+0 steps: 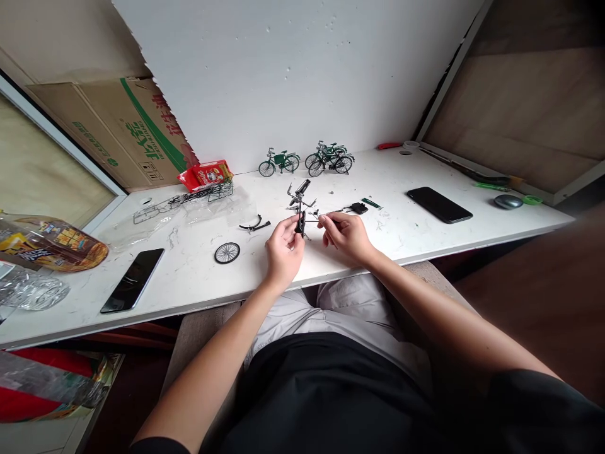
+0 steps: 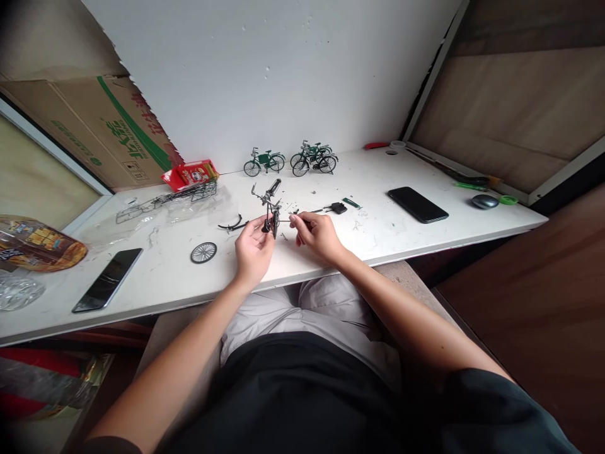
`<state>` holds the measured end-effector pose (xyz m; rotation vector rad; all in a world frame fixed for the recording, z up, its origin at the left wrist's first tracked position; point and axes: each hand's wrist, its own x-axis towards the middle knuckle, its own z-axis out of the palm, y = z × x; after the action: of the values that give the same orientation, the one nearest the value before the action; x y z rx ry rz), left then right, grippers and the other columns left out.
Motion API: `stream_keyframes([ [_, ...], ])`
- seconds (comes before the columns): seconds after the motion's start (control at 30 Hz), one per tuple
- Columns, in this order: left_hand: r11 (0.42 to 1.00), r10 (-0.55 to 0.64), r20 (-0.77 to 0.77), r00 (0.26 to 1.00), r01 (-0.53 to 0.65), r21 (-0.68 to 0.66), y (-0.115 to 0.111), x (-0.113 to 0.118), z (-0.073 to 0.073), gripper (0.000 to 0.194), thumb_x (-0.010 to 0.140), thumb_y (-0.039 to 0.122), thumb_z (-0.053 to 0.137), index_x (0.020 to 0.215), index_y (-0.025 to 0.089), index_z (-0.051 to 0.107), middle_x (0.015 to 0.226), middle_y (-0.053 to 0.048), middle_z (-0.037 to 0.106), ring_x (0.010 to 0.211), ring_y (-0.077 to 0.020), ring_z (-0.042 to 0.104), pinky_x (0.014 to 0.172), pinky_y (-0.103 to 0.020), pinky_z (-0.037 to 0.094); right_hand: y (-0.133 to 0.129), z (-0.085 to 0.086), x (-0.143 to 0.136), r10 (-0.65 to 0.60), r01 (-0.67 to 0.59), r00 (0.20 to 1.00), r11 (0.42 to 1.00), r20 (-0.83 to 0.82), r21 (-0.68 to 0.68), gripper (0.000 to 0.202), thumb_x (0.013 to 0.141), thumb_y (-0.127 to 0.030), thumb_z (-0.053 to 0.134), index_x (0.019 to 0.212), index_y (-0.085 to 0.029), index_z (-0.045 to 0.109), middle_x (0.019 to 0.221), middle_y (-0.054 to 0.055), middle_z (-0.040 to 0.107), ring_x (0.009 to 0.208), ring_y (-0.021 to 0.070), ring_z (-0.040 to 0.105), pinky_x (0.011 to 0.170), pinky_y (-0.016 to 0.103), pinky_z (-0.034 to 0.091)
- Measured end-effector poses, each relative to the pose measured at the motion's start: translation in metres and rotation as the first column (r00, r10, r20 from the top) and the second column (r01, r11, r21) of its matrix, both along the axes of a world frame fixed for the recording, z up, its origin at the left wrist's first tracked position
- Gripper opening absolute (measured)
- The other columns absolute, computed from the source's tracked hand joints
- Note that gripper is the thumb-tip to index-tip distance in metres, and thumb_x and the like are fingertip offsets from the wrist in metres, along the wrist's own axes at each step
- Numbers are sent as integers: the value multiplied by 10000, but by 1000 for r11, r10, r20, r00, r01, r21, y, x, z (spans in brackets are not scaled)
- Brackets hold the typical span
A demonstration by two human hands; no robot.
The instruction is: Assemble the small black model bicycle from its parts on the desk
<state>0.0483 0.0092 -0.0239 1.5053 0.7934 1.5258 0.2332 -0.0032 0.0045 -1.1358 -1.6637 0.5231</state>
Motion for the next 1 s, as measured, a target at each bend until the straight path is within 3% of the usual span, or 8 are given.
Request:
stream_keyframes([
  [0.2,1000,8,4,1000,-8,-12,0,1,0,357,945,171,677,1302,173,666,1404,-205,731,1313,-295,730,1054,-394,635,-3,4,-6,1,-10,997,994,-80,-107,655,986,-816,519,748,-217,638,472,-16,561,475,194,663,508,290,453],
  [0.33,1000,12,12,1000,-12,2,0,1,0,355,936,162,684,1291,171,674,1397,-203,737,1334,-295,718,1046,-376,637,-1,6,-7,-13,9,999,994,-32,-108,661,1041,-783,433,720,-226,589,483,-8,567,484,185,642,570,303,469],
  [0.43,999,31,10,999,-31,21,0,1,0,359,956,180,668,1314,157,653,1384,-214,741,1261,-278,758,1022,-363,645,1,7,-3,-27,29,992,999,123,-18,576,1118,-668,355,795,-237,558,586,16,627,547,186,609,640,321,466],
  [0.6,996,71,-13,997,-71,47,3,0,-3,367,1002,231,638,1359,149,622,1407,-221,724,1226,-252,771,1028,-353,634,3,8,7,-26,-45,922,984,385,174,281,1152,-463,378,1071,-232,515,929,93,699,708,217,584,668,339,446],
  [0.87,999,49,17,999,-49,15,6,-1,-4,372,975,213,666,1339,147,627,1403,-230,725,1222,-253,771,1041,-370,629,10,8,24,18,-153,911,943,412,297,271,1135,-393,503,1070,-207,689,862,62,731,745,196,639,723,333,487],
  [1.0,1000,28,31,999,-28,8,6,0,-4,372,957,203,674,1322,143,633,1396,-233,729,1204,-253,777,1055,-387,624,9,9,28,24,-149,914,948,405,281,329,1135,-419,504,1028,-205,729,799,45,718,706,182,620,719,336,485],
])
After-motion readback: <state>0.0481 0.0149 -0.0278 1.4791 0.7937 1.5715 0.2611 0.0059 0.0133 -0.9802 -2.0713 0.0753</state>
